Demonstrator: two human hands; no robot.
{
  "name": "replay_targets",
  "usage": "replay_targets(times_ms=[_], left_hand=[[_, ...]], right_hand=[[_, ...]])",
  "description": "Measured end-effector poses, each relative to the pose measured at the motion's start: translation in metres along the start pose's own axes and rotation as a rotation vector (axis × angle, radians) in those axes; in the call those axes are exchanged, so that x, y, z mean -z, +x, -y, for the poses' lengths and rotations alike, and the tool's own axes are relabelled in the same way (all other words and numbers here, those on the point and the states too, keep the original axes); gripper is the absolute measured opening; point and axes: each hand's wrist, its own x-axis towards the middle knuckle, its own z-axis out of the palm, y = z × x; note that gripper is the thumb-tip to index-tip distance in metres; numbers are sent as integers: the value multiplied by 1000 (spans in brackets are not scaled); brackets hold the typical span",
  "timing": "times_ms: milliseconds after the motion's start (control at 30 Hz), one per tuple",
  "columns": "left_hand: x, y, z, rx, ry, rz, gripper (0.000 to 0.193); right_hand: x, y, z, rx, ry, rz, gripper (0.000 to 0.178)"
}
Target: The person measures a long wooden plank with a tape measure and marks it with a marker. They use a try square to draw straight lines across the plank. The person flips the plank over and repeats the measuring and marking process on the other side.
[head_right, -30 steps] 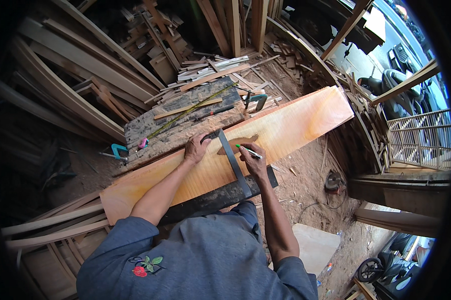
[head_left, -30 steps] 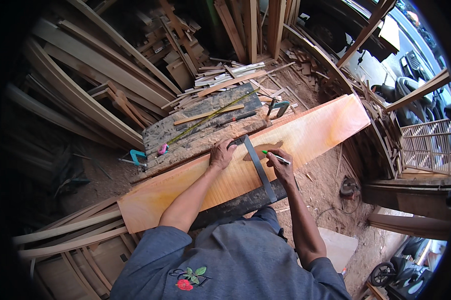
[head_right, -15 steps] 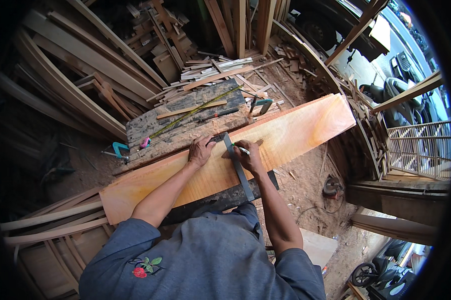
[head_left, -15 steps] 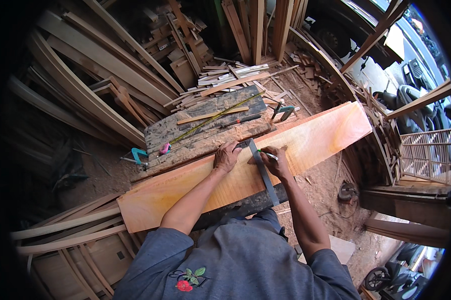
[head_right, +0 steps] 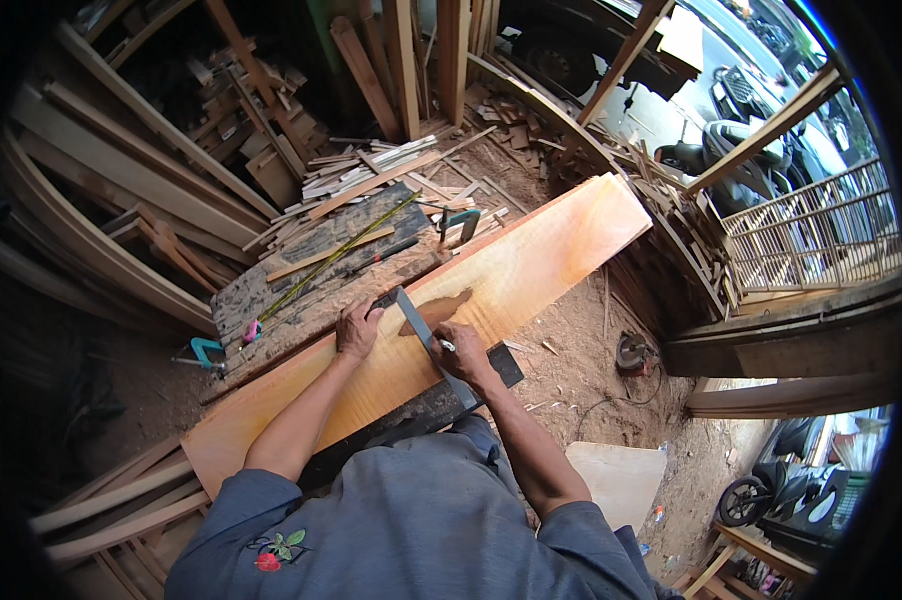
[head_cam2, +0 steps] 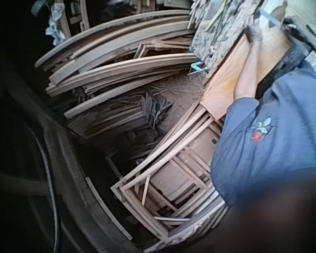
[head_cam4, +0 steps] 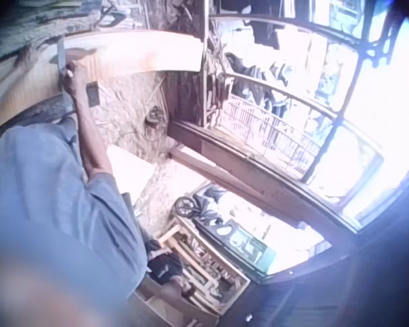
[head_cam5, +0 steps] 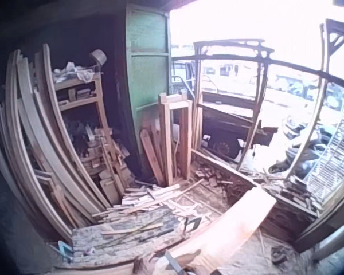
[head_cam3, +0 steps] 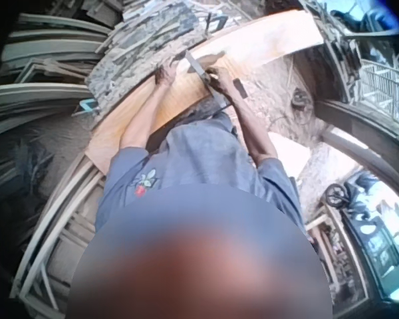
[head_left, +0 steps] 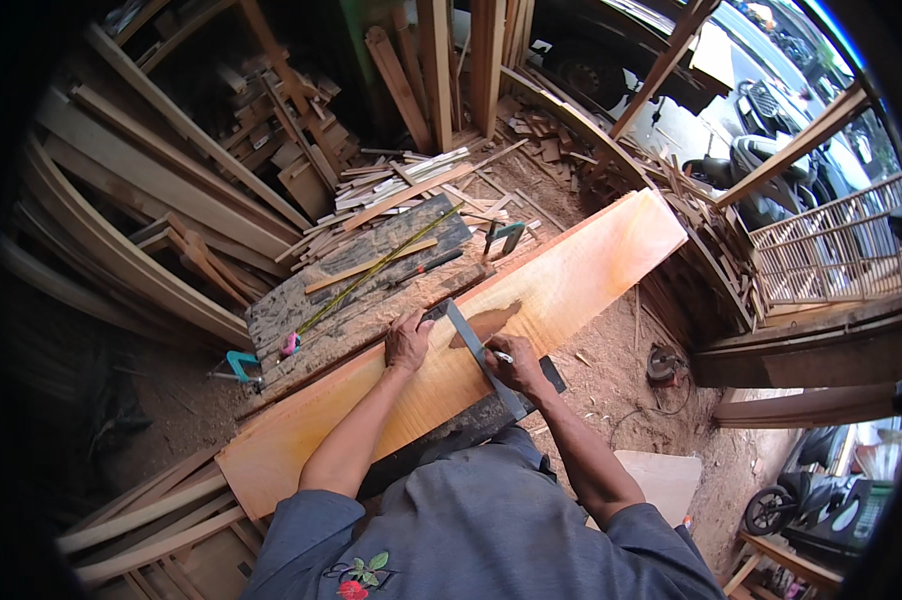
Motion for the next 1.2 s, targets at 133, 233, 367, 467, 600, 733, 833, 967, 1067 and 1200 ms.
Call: replay_targets(times_ms=[133,233,367,467,600,733,833,967,1067,1200], left_hand=[[-2,0,0,9,-22,-28,40],[-2,-1,-1,-14,-44,-47,41],[-5,-1,2,-22,-24,-54,43],[-8,-1,6,-53,4,-84,39],[-8,0,4,-78,4,-93,35],[-6,0,-2,-56,-54,-47,35],[-2,-2,-1,-3,-45,-49,34],[-4,-2,3,14,-38,-36,40],[-5,-1,5,4,-27,-48,41],[-7,-2,3,-47,34,-111,39]], right_hand=[[17,-43,2,-103,-92,92,14],[12,-48,3,-57,-10,2,13],[2,-22,4,2,-62,-6,16],[6,-23,7,-88,-138,85,21],[28,-55,9,-280,-254,288,27],[39,-81,8,-263,-139,169,28],[35,-74,7,-235,254,-51,24],[23,-21,-1,-211,529,-122,28],[4,28,-8,-162,547,-135,29],[-24,79,-17,-112,279,-176,29]])
